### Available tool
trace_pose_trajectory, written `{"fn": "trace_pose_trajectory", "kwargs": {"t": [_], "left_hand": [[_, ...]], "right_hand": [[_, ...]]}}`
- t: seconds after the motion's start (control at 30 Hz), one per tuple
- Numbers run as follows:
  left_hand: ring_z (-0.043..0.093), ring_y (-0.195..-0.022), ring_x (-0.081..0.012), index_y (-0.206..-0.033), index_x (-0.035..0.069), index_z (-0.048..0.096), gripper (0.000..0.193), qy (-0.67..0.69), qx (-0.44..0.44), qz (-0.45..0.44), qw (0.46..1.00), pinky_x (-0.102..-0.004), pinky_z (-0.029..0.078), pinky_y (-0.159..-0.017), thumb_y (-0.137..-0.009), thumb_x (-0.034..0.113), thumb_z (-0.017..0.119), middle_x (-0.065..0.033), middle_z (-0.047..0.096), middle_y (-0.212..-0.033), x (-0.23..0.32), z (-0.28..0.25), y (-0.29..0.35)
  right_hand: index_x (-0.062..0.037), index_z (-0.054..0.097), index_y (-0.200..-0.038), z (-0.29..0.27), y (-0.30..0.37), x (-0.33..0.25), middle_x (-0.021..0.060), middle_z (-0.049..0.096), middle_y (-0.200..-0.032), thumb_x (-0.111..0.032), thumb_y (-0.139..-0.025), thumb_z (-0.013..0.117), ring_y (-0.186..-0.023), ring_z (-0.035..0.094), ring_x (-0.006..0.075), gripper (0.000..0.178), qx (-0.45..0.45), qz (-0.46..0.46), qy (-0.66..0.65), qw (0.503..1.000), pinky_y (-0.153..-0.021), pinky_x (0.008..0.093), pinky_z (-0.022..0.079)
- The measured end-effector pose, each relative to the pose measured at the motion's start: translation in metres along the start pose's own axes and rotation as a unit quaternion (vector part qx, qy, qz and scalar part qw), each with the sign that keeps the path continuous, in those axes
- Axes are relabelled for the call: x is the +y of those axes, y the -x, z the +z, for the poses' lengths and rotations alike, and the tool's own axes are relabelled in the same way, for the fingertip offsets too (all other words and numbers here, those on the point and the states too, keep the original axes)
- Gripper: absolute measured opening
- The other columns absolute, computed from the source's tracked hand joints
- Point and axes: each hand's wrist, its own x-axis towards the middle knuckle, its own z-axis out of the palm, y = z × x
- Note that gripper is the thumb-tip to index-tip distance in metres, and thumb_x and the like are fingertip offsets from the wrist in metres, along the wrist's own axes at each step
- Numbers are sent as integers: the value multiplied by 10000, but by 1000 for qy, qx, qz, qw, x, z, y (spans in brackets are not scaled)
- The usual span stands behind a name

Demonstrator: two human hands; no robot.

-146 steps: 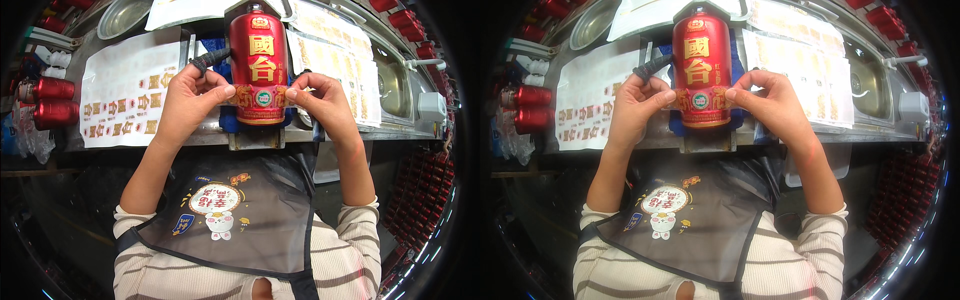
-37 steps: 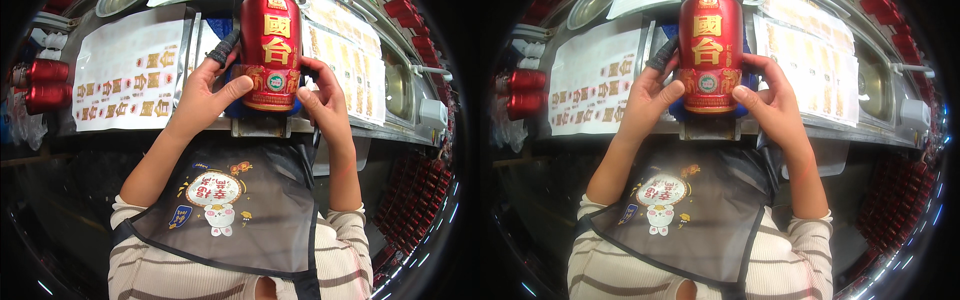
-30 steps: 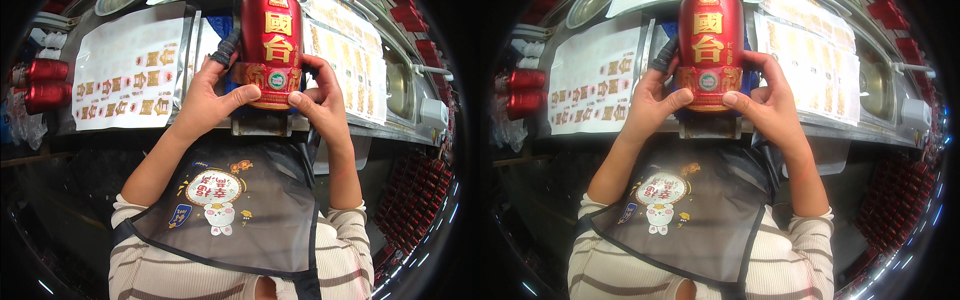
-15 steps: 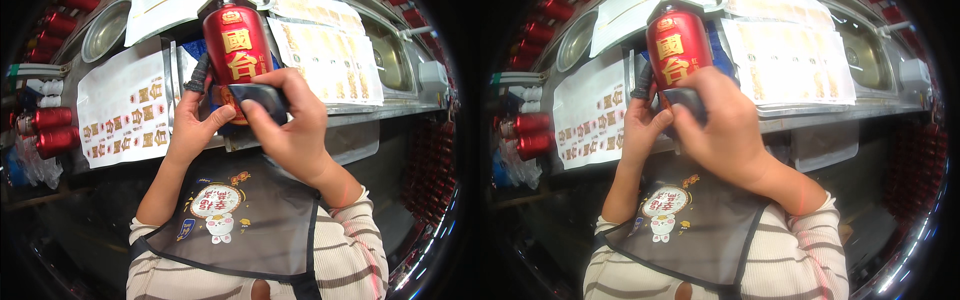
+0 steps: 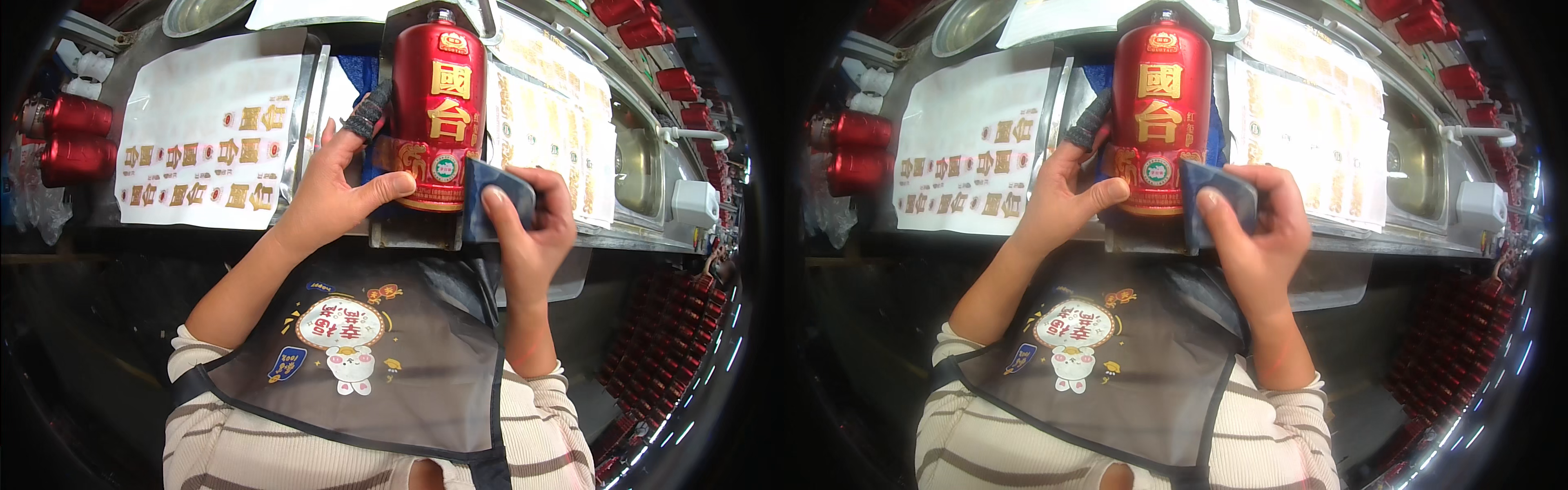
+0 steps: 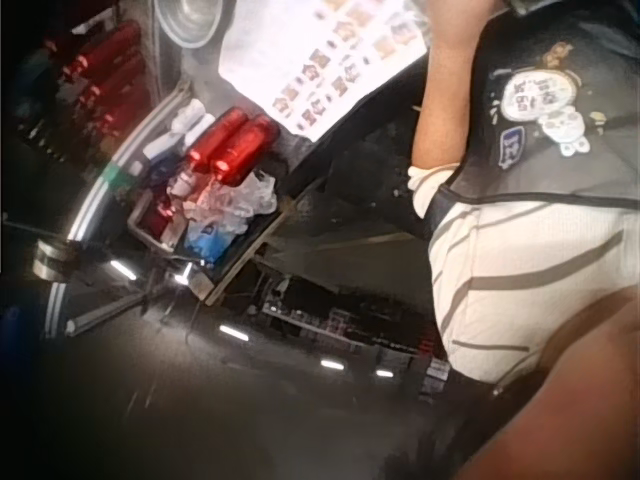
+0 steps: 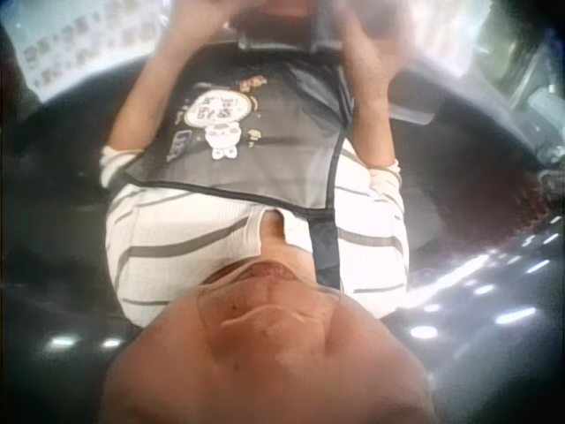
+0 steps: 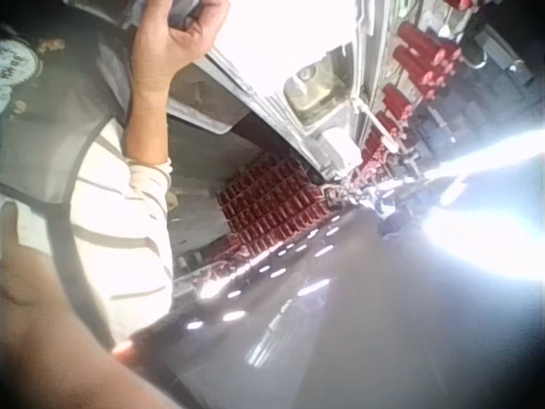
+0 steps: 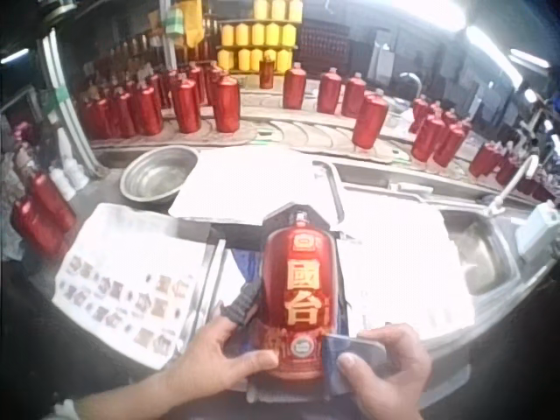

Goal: The person applies gold stickers to red cylindrical containers. They peel stickers from sheets, place them on the containers, and smooth them with their fingers. The containers are handled one at a time and set aside after labeling.

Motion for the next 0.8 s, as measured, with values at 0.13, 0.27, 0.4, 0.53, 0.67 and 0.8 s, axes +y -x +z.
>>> {"fn": "trace_pose_trajectory", "kwargs": {"t": [0.13,0.27,0.4,0.53,0.67,0.8], "left_hand": [[496,-1324,-277,-1442,61,462,802,-14,15,44,999,-528,6,-1211,-823,459,781,-128,597,-1360,-3,4,-5],[402,-1417,-302,-1465,74,442,799,-56,0,46,997,-535,-30,-1203,-843,465,757,-185,511,-1453,-3,0,-3],[305,-1475,-322,-1473,87,441,710,-62,-13,35,997,-536,-45,-1194,-920,471,665,-237,406,-1526,-3,-6,-3],[261,-1497,-310,-1459,93,474,566,-35,-21,41,998,-522,-66,-1189,-1017,443,510,-232,381,-1545,-12,-7,-5],[252,-1504,-293,-1477,90,458,561,32,-40,4,999,-509,-89,-1191,-941,237,537,-211,391,-1547,-8,-12,-3],[222,-1512,-306,-1529,31,309,823,37,-75,17,996,-516,-73,-1199,-747,102,558,-196,397,-1541,9,-12,0]], "right_hand": [[-1,630,-1045,-4,-6,18,46,649,-935,13,-846,725,-816,592,92,221,65,-85,97,990,-707,219,471],[-98,754,-984,13,28,-1,47,608,-879,64,-598,758,-772,578,233,418,-63,-376,290,878,-649,303,472],[-118,777,-1009,22,30,-10,10,533,-819,25,-574,740,-775,539,251,459,-78,-441,293,845,-637,342,448],[-131,706,-820,39,22,-13,-7,539,-844,-51,-674,759,-861,569,209,175,-175,-517,348,762,-716,348,382],[-107,720,-879,35,11,-19,-1,538,-799,-64,-643,789,-829,577,213,250,-143,-508,350,774,-684,330,387],[-60,742,-1016,21,3,-36,49,625,-805,24,-661,779,-727,612,212,367,-214,-323,267,882,-683,310,507]]}}
